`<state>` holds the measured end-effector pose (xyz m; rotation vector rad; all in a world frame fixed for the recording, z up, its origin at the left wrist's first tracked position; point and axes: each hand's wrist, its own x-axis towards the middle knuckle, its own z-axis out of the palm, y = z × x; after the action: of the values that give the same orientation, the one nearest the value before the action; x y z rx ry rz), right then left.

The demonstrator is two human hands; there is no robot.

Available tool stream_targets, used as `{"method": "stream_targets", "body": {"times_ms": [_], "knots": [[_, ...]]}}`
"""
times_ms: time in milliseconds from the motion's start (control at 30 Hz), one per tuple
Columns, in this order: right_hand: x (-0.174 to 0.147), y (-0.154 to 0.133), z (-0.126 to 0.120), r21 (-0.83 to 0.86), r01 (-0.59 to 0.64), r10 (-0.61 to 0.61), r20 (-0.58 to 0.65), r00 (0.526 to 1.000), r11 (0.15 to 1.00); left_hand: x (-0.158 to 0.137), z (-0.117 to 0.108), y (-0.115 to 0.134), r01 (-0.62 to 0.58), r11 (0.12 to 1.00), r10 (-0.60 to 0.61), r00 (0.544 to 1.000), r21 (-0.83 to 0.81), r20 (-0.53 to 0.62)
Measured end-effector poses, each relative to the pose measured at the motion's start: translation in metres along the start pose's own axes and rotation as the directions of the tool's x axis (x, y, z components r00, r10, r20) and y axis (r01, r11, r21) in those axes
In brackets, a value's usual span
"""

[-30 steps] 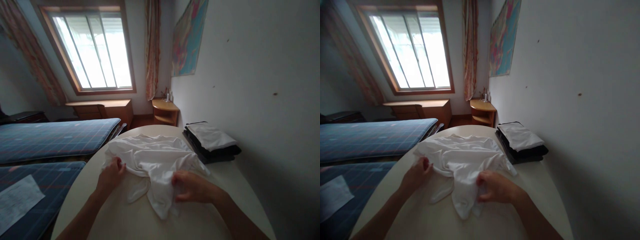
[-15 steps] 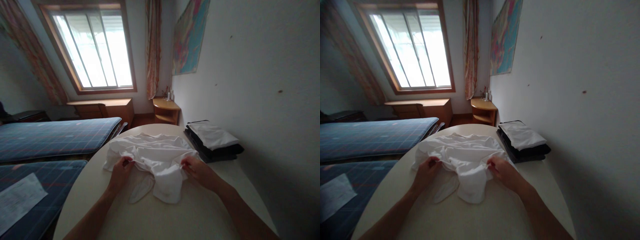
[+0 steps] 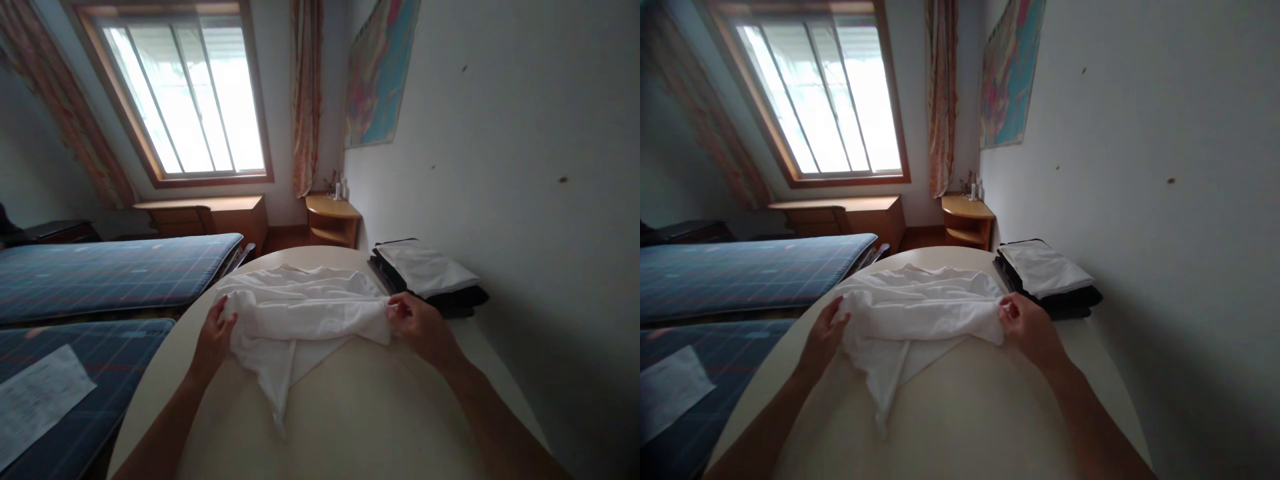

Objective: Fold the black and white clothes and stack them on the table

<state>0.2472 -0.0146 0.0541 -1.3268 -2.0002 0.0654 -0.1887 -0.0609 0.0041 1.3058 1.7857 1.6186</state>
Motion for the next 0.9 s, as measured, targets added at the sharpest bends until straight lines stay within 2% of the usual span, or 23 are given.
{"method": "stream_targets", "body": {"times_ms": [67, 133, 200, 267, 333, 400, 500, 567, 633, 700, 733, 767, 800, 833, 867, 900], "knots": [[-0.004, -0.008, 0.005, 0.093, 0.077, -0.095, 0.205, 0.974, 0.993, -0.007, 0.004, 0.001, -0.132, 0.983, 0.115, 0.985, 0.127, 0.132], [-0.008, -0.009, 0.012, 0.143, 0.157, -0.196, 0.326, 0.925, 0.977, -0.014, 0.007, 0.000, -0.252, 0.933, 0.187, 0.949, 0.258, 0.253], [-0.010, -0.003, 0.021, 0.140, 0.199, -0.237, 0.361, 0.902, 0.970, -0.018, 0.007, -0.003, -0.332, 0.882, 0.229, 0.923, 0.335, 0.311], [-0.011, 0.006, 0.031, 0.119, 0.222, -0.250, 0.352, 0.902, 0.968, -0.016, 0.004, -0.004, -0.329, 0.879, 0.230, 0.926, 0.344, 0.298], [-0.009, 0.015, 0.038, 0.101, 0.231, -0.251, 0.312, 0.916, 0.968, -0.007, -0.003, 0.000, -0.266, 0.904, 0.205, 0.956, 0.335, 0.209], [-0.006, 0.022, 0.043, 0.099, 0.238, -0.256, 0.272, 0.928, 0.966, 0.008, -0.014, 0.005, -0.201, 0.923, 0.197, 0.979, 0.327, 0.044], [-0.002, 0.026, 0.042, 0.132, 0.242, -0.268, 0.238, 0.934, 0.961, 0.034, -0.033, 0.011, -0.116, 0.951, 0.187, 0.954, 0.287, -0.233], [-0.001, 0.026, 0.040, 0.173, 0.225, -0.260, 0.211, 0.942, 0.959, 0.043, -0.043, 0.011, -0.062, 0.961, 0.148, 0.939, 0.270, -0.311], [-0.001, 0.027, 0.037, 0.212, 0.166, -0.211, 0.211, 0.955, 0.963, 0.036, -0.045, 0.012, -0.084, 0.928, 0.206, 0.928, 0.363, -0.312], [-0.001, 0.027, 0.034, 0.230, 0.089, -0.142, 0.225, 0.964, 0.969, 0.014, -0.039, 0.016, -0.202, 0.847, 0.335, 0.921, 0.492, -0.198], [-0.001, 0.026, 0.032, 0.227, 0.060, -0.113, 0.230, 0.967, 0.972, 0.000, -0.034, 0.019, -0.274, 0.822, 0.361, 0.928, 0.500, -0.086], [-0.002, 0.025, 0.031, 0.216, 0.047, -0.098, 0.230, 0.968, 0.975, -0.016, -0.029, 0.022, -0.363, 0.800, 0.342, 0.930, 0.477, 0.133], [-0.002, 0.023, 0.029, 0.199, 0.052, -0.098, 0.226, 0.969, 0.979, -0.032, -0.024, 0.025, -0.461, 0.776, 0.293, 0.868, 0.431, 0.400], [-0.002, 0.021, 0.028, 0.179, 0.068, -0.108, 0.225, 0.968, 0.982, -0.045, -0.020, 0.028, -0.533, 0.754, 0.240, 0.767, 0.384, 0.595], [-0.003, 0.019, 0.028, 0.159, 0.089, -0.125, 0.233, 0.964, 0.983, -0.057, -0.016, 0.030, -0.558, 0.744, 0.202, 0.712, 0.368, 0.672], [-0.003, 0.018, 0.027, 0.140, 0.112, -0.144, 0.246, 0.959, 0.984, -0.065, -0.014, 0.031, -0.577, 0.732, 0.182, 0.677, 0.361, 0.714]]}}
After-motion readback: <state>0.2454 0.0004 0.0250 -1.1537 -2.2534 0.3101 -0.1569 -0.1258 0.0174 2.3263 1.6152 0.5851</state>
